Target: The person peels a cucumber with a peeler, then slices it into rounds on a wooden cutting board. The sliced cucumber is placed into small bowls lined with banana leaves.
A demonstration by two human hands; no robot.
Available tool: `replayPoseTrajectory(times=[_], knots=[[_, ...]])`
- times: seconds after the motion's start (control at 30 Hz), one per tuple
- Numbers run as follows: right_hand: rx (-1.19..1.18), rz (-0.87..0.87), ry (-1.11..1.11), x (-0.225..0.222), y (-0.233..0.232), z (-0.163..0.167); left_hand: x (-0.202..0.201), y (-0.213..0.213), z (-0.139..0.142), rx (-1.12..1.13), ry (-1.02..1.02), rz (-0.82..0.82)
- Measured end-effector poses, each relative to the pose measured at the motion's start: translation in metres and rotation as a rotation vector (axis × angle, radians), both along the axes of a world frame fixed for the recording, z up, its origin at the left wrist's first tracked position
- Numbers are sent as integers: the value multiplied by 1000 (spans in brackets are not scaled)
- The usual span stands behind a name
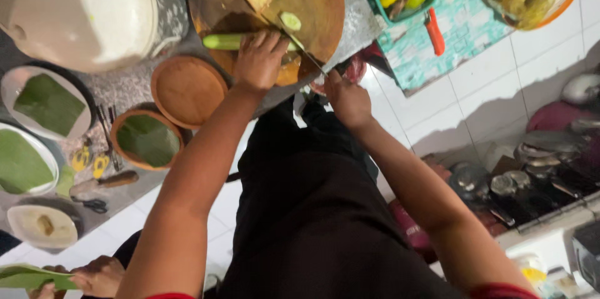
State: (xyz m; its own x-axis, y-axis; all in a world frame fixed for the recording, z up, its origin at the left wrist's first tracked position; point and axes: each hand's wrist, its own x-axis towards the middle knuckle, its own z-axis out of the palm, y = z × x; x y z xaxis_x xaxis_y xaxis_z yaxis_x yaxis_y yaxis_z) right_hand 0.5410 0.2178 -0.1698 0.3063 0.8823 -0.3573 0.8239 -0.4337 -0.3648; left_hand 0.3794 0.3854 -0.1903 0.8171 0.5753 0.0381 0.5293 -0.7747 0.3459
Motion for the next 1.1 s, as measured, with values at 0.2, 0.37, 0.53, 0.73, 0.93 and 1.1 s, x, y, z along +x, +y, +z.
replayPoseTrajectory(times=[0.2, 0.37, 0.53, 0.73, 0.93, 1.1], knots=[[27, -30, 61, -3, 0, 3, -5, 2, 4, 49, -47, -14], [30, -21, 9, -9, 1, 3, -4, 5, 1, 45, -77, 0], [-6, -19, 49, -14, 5, 0, -5, 5, -2, 9, -57, -5], [-85, -48, 80, -16, 6, 2, -10, 6, 5, 15, -106, -7], [-57, -42, 58, -19, 6, 5, -15, 12, 8, -41, -103, -25], [-100, -36, 86, -22, 13, 3, -15, 12, 5, -13, -107, -10]])
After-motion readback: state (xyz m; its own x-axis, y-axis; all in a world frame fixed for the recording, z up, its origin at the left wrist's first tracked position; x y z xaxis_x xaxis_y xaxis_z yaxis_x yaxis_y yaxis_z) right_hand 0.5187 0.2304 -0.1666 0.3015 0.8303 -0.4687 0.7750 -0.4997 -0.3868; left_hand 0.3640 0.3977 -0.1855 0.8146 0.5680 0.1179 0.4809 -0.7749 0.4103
